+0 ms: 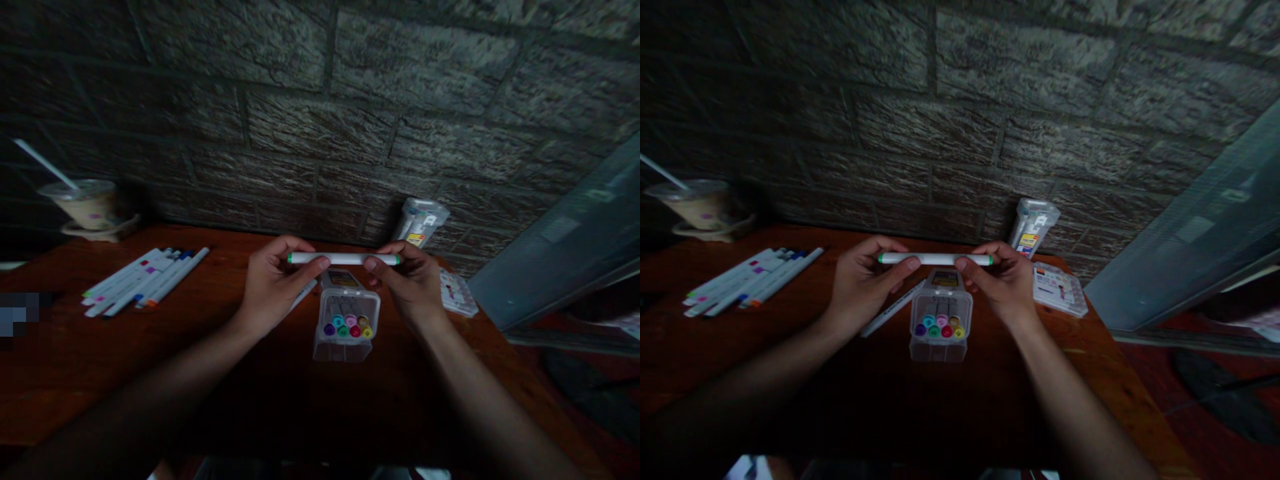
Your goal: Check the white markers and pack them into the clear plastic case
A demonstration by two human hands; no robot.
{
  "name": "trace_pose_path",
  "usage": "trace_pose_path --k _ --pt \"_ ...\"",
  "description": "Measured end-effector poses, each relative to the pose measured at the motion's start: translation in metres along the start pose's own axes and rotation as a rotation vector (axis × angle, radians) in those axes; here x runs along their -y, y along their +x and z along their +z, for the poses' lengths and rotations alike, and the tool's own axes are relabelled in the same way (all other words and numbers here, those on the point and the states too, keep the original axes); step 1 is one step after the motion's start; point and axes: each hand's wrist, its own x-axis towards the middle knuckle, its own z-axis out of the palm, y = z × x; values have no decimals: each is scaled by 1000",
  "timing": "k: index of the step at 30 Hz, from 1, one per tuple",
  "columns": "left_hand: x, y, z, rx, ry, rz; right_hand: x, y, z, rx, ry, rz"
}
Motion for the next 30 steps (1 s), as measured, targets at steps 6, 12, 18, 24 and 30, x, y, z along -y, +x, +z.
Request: trace_pose_path --k 6,12,18,24,30 --pt "-1 1 0 -14 -82 -34 -2 1 -2 4 18 13" --pt "4 2 -1 -21 -142 -48 0 1 -3 7 56 26" --pt "6 4 -1 -17 -187 -43 3 1 -2 0 110 59" --pt "6 5 -1 -44 -226 -68 4 2 -2 -5 142 59" --pt "5 5 -1 -43 -265 -70 6 2 -2 3 125 60"
